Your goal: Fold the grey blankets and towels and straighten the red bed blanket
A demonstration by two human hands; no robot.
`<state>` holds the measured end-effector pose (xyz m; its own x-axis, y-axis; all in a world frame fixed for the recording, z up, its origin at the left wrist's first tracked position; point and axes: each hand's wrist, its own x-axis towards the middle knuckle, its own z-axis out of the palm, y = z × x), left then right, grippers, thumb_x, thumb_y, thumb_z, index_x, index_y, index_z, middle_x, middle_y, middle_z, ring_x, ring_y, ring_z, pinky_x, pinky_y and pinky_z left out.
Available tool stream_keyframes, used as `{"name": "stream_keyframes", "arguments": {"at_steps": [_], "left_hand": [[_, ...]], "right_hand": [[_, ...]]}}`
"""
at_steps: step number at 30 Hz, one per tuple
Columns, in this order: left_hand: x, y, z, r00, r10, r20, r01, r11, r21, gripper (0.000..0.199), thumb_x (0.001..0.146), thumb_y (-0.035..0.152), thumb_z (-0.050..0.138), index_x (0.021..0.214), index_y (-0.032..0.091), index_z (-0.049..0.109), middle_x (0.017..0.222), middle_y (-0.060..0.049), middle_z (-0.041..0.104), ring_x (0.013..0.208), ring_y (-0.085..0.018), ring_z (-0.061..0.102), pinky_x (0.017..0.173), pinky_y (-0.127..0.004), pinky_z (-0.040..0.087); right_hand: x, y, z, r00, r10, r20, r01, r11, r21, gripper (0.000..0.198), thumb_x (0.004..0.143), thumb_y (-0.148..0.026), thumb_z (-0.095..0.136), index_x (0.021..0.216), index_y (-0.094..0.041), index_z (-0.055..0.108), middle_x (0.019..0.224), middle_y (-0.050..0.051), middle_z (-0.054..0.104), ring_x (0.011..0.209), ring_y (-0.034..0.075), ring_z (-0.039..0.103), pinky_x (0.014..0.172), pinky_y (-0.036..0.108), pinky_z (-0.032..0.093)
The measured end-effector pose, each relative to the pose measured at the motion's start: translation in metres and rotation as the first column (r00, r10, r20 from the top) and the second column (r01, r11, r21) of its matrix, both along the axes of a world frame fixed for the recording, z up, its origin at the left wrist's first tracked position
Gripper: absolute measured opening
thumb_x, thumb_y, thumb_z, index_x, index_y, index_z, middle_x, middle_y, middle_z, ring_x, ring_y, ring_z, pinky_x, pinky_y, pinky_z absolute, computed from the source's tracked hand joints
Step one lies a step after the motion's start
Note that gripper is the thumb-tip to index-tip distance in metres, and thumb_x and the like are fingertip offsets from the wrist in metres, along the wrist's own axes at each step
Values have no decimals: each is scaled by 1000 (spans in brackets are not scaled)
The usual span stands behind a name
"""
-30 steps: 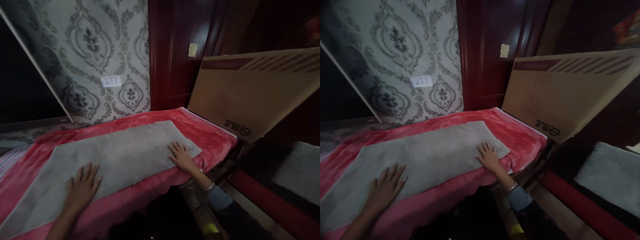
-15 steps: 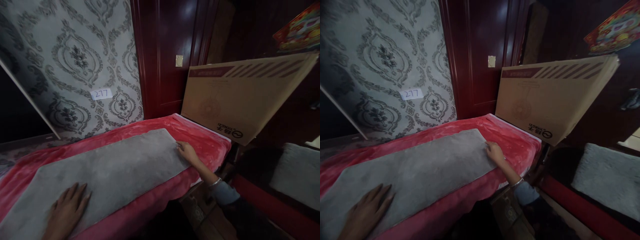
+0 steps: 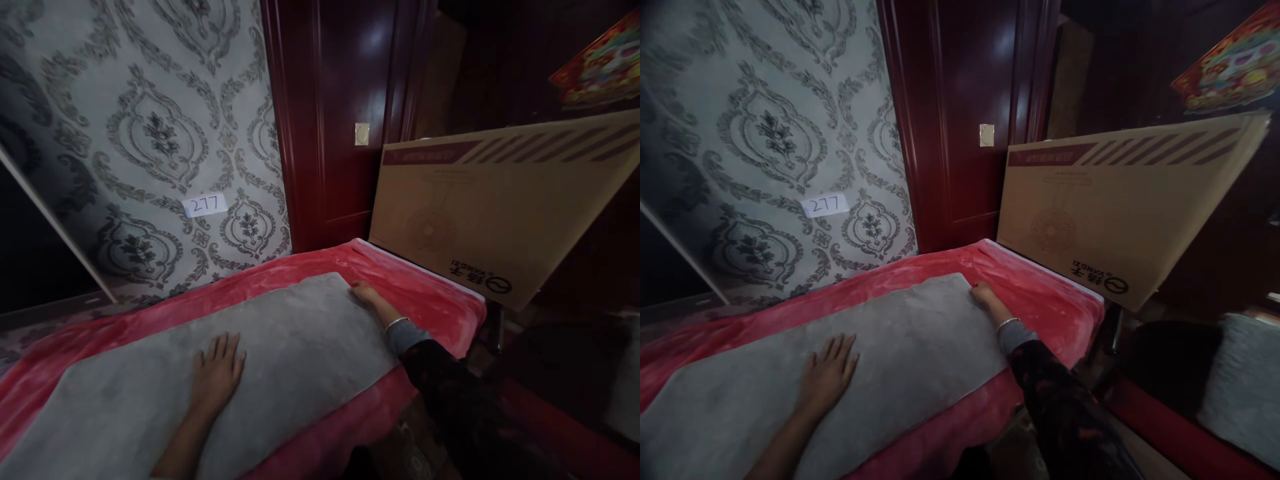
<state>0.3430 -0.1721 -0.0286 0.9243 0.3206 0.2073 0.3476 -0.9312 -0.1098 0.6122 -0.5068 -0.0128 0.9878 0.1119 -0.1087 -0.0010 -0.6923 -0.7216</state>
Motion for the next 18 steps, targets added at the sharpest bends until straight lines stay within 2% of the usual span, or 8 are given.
{"name": "stream_keyframes", "arguments": {"at_steps": [3, 7, 12, 18], "left_hand": [[-1, -3, -5, 1000, 7, -5, -6, 1000, 21, 58, 98, 35, 28, 150, 16, 46, 156, -15, 44, 147, -33, 36, 116, -56, 30], [-3, 0, -4, 1000, 14, -25, -14, 1000, 25, 58, 98, 36, 29, 150, 17, 46, 157, -13, 43, 147, -32, 35, 117, -55, 30], [-1, 3, -8, 1000, -1, 2, 1, 1000, 23, 58, 97, 38, 30, 149, 18, 48, 156, -13, 44, 147, -33, 37, 115, -56, 31], [-1, 3, -10, 1000, -8, 10, 8, 1000, 10, 57, 98, 38, 32, 149, 18, 48, 156, -13, 44, 146, -34, 37, 115, -57, 32]], "right_hand": [[10, 3, 0, 999, -1, -36, 2, 1000, 22, 27, 98, -40, 61, 96, -14, 66, 85, 1, 66, 69, 13, 61, 66, 29, 54], [22, 8, 3, 1000, -23, -1, 23, 1000, 21, 20, 88, -32, 69, 79, -15, 67, 69, 1, 62, 60, 14, 56, 57, 26, 45], [33, 7, 4, 985, -70, 155, 80, 995, -56, 13, 88, -26, 64, 90, -15, 72, 84, 9, 69, 83, 22, 64, 71, 28, 47], [24, 7, -19, 982, -53, 180, 82, 984, -156, 18, 92, -25, 60, 95, -13, 73, 102, 17, 70, 103, 28, 65, 85, 34, 48]]}}
